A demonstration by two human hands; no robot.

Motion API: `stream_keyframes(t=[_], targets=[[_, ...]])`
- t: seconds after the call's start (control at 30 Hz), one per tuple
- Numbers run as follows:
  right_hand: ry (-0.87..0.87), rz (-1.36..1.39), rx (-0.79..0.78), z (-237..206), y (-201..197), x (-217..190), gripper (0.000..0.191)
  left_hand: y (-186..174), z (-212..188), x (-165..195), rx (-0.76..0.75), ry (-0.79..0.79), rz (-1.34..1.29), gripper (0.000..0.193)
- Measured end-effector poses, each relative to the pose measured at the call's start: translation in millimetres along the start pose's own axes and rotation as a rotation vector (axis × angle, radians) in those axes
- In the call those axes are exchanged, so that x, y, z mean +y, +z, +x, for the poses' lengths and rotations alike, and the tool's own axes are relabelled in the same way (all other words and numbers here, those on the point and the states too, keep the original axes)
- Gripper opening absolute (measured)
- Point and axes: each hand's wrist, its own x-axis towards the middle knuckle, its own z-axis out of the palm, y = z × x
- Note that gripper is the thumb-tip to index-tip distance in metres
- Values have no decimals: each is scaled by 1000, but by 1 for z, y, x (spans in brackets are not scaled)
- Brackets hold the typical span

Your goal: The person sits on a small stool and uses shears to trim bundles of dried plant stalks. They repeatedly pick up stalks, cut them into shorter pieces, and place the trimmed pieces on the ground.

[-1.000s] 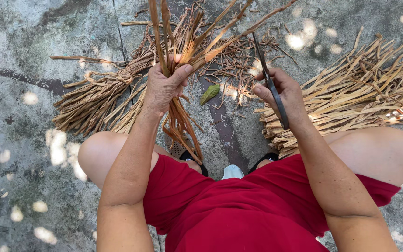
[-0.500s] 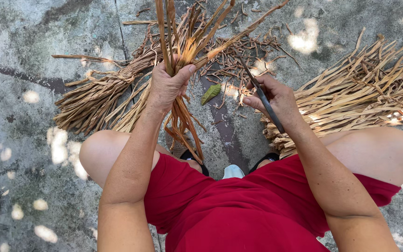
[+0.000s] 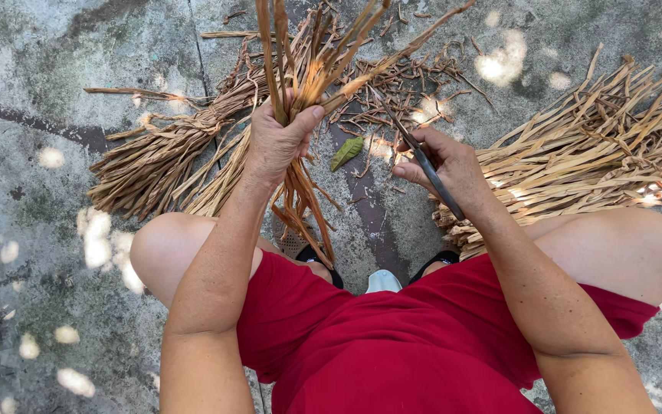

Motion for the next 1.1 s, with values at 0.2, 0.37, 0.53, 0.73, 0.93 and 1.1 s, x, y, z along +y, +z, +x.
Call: stream_keyframes(t=[0.2, 0.37, 0.53, 0.73, 0.93, 1.1], targets=[[39, 22, -12, 1, 1, -3, 46, 7, -8, 10, -49, -5, 59, 20], [55, 76, -13, 2, 3, -5, 43, 10, -9, 12, -47, -65, 174, 21], [112, 228, 18, -1, 3, -4, 37, 5, -6, 6, -41, -36, 98, 21], [-24, 450, 198, 0, -3, 14, 32, -15, -1, 2, 26, -14, -56, 20], [26, 536, 146, 15, -13, 30, 34, -20, -6, 7, -58, -25, -67, 20], [49, 526, 171, 18, -20, 28, 34, -16, -9, 11, -154, -80, 18, 21]])
